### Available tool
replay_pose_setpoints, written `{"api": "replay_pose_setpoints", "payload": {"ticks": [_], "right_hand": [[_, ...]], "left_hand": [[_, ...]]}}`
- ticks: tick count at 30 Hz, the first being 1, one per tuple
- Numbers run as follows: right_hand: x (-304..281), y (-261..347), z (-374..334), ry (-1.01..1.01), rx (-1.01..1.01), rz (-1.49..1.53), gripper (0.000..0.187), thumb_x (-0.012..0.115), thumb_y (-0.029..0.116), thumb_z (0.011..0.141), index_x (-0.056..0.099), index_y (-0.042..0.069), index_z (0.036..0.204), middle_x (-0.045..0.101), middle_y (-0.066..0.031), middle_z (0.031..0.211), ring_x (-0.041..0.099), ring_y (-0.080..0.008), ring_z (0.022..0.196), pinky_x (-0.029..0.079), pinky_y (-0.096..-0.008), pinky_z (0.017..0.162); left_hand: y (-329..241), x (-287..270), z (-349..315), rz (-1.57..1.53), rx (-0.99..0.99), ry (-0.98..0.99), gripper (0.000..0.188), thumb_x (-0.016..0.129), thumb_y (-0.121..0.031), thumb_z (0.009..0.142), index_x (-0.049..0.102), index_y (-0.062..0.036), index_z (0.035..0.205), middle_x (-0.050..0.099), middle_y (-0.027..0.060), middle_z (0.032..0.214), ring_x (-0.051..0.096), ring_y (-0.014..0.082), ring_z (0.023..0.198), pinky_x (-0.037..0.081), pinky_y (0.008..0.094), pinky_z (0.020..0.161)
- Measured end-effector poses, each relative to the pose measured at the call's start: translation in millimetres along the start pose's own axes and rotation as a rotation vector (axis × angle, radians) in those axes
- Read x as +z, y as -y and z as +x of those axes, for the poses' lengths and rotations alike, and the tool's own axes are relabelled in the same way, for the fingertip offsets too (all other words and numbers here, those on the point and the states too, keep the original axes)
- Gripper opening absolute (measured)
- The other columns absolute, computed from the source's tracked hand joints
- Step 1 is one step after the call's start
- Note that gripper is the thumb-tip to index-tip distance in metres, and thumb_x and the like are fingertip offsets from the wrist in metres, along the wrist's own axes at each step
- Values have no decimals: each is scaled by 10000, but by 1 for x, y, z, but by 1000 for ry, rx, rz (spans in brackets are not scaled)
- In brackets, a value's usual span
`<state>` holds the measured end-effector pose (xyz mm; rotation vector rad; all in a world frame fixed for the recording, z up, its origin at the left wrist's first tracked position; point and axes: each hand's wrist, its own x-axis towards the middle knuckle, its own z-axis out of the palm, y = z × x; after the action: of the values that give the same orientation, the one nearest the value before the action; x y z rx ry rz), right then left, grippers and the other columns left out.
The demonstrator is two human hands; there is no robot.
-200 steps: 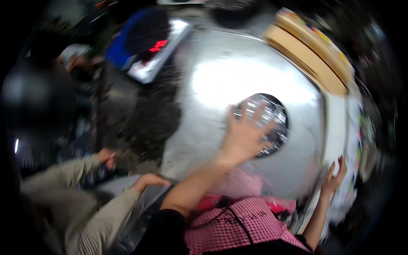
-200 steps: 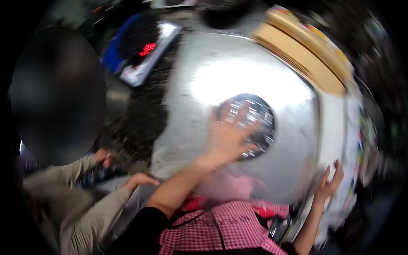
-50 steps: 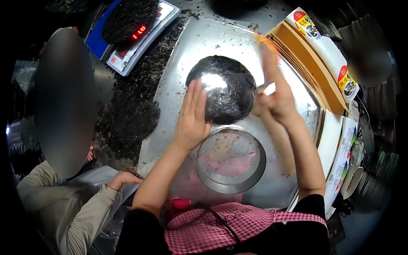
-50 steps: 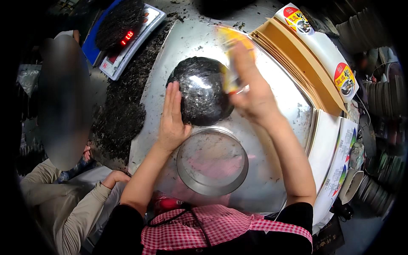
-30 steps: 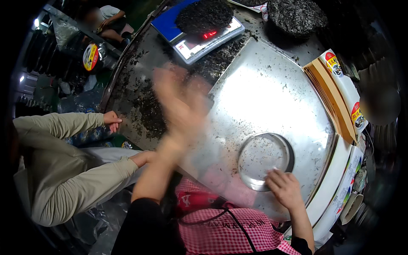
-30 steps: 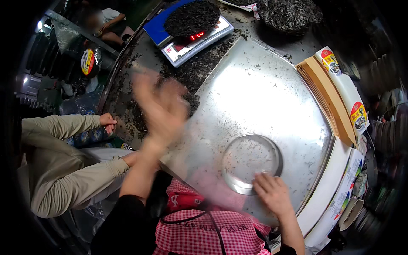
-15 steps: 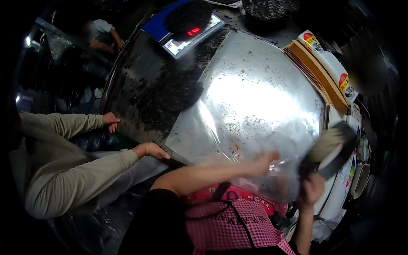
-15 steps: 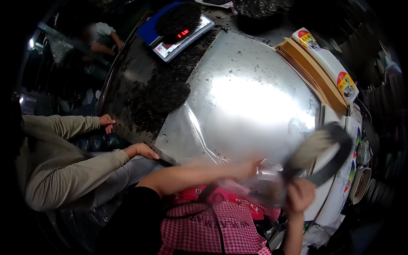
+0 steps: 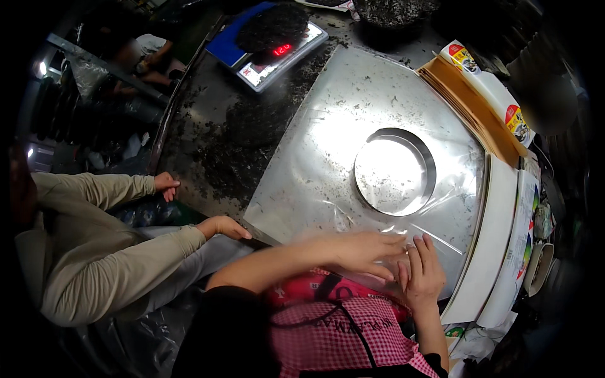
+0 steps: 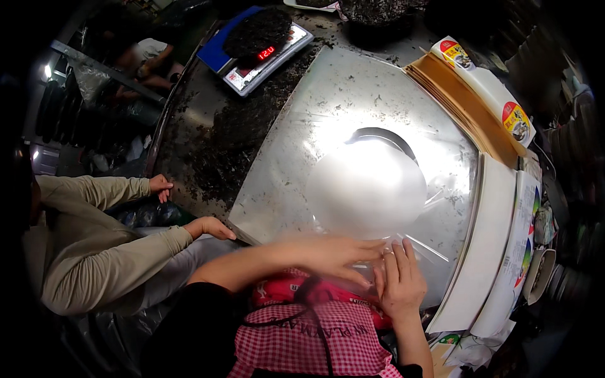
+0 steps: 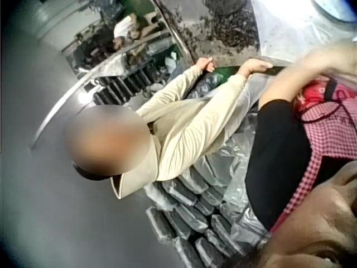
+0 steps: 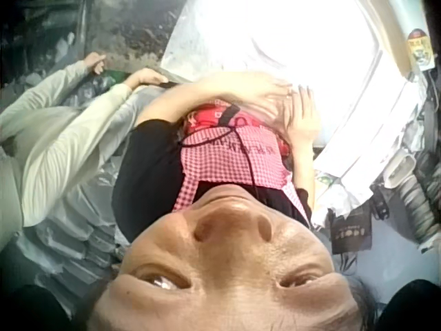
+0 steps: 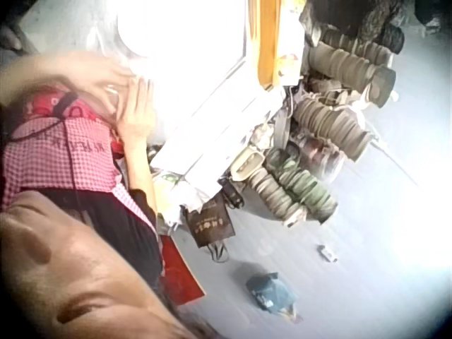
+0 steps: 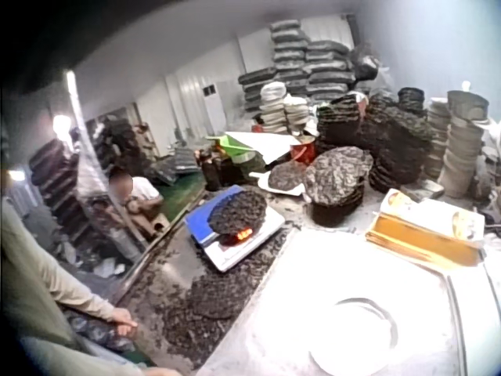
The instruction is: The person weighs compressed tea cakes on a digital scale, wraps them in plastic film using circular metal molds for shaping, and applies adhesive labels to the finished packages.
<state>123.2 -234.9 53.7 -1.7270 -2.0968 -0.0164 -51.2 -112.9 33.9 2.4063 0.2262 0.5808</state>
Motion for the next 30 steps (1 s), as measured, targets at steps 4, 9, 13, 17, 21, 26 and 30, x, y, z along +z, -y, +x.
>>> {"api": "replay_pose_setpoints", "payload": {"ticks": [4, 9, 13, 17, 21, 26, 30], "right_hand": [[-1, 12, -23, 350, 112, 10, 418, 714, 338, 795, 647, 40, 1081, 634, -145, 1183, 573, -329, 1173, 548, -408, 756], [-17, 10, -11, 550, 191, 68, 379, 695, 343, 804, 661, 54, 1048, 668, -128, 1017, 653, -299, 941, 540, -385, 658], [-27, -2, 12, 310, 208, 109, 264, 725, 172, 770, 672, 51, 998, 674, -120, 829, 662, -292, 762, 517, -364, 653], [-35, -28, 38, -16, 132, 192, 230, 704, 24, 757, 681, 36, 985, 692, -137, 871, 667, -295, 774, 517, -348, 678], [-23, -40, 70, -81, 291, 439, 169, 642, 24, 834, 681, 2, 996, 701, -145, 892, 679, -286, 811, 521, -342, 732], [14, -54, 114, -419, 562, 1203, 433, 537, 189, 958, 503, -24, 1332, 591, -163, 1275, 572, -241, 1188, 463, -324, 962], [42, -56, 120, -484, 512, 918, 664, 599, 208, 884, 322, -26, 1440, 373, -196, 1468, 306, -304, 1403, 218, -436, 1159]], "left_hand": [[58, -162, 52, -209, -943, 98, 513, 654, -469, 854, 634, -121, 1230, 644, 202, 1166, 648, 268, 1025, 506, 394, 883], [246, -262, 33, 1198, -905, -377, 1071, 798, -308, 716, 116, -223, 1538, 127, 176, 1584, 174, 390, 1442, 210, 579, 1118], [272, -275, 5, 684, -896, -600, 546, 523, -233, 953, 340, -319, 1461, 419, 52, 1474, 424, 278, 1315, 290, 503, 1076], [171, -260, 40, -672, -221, -1188, 355, 452, -230, 1022, 487, -21, 1308, 571, 107, 1298, 565, 263, 1178, 461, 403, 1002], [120, -225, 32, -1364, -285, -1034, 351, 452, -229, 1018, 498, -48, 1315, 562, 99, 1324, 529, 274, 1223, 407, 405, 1059], [74, -147, 14, -470, -352, -778, 410, 529, -79, 959, 458, -32, 1360, 543, 125, 1340, 493, 292, 1266, 377, 436, 1082], [57, -92, 13, 469, -21, 35, 579, 664, -71, 740, 589, -181, 1303, 479, 128, 1424, 396, 321, 1361, 325, 451, 1122]]}}
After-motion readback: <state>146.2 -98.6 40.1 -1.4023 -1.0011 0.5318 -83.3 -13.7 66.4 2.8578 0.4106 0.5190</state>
